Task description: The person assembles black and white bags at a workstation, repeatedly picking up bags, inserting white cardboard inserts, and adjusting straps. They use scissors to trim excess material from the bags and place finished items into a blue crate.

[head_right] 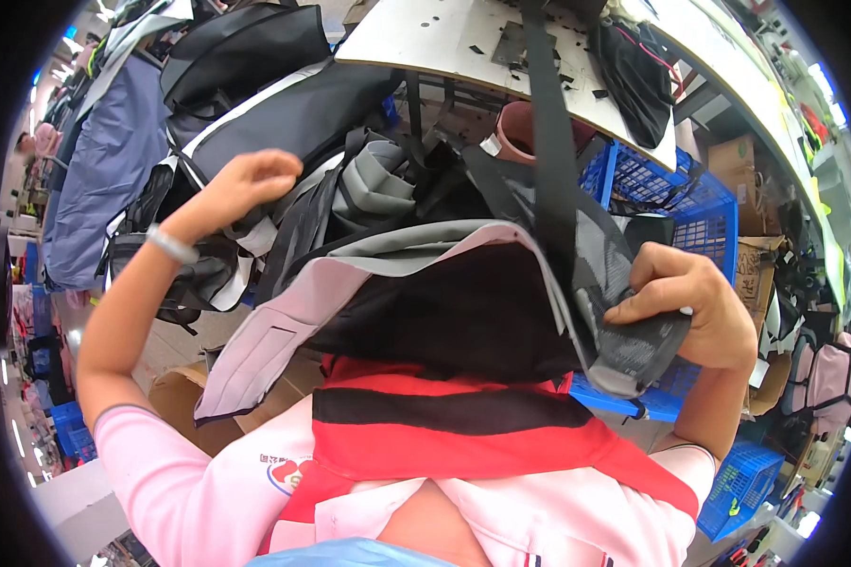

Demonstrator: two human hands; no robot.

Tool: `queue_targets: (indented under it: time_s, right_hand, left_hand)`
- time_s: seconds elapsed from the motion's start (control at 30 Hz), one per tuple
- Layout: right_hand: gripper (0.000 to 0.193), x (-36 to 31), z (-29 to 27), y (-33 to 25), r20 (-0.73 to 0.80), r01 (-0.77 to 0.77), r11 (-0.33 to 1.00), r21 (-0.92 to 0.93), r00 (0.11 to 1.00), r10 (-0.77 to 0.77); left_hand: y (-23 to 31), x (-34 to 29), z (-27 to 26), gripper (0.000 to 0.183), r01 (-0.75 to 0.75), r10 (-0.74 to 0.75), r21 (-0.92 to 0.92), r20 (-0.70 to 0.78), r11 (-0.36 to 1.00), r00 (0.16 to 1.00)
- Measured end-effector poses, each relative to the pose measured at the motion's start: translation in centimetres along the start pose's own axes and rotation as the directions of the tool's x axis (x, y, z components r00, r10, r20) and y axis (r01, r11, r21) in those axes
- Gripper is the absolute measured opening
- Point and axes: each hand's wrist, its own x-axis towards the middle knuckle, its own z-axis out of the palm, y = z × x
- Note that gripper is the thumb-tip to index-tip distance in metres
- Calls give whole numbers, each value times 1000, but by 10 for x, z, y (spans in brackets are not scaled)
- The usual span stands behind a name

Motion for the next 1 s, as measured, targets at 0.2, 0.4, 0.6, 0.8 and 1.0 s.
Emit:
queue_targets:
  time_s: [0.2, 0.4, 0.6, 0.8, 1.0]
  right_hand:
    - [27, -20, -3, -21, 6, -39, 999, -23, 999, 39]
    - [30, -38, -1, -26, 14, -85, 923, -375, 995, 97]
    - [15, -25, 51, 38, 436, 64, 764, -642, 851, 294]
    - [21, 22, -17, -10, 393, 64, 983, 175, 910, -129]
    - [29, 133, -49, 32, -161, 159, 927, -341, 961, -224]
  left_hand:
    - [36, 101, 38, 100, 313, -339, 237, 79, 920, 937]
    - [53, 122, 61, 41, 259, -264, 53, 199, 964, 944]
    - [127, 101, 58, 20, -336, 334, 63, 44, 940, 942]
    - [137, 34, 108, 40, -587, 624, 525, 129, 617, 771]
    - [131, 2, 142, 45, -665, 610, 525, 308, 531, 730]
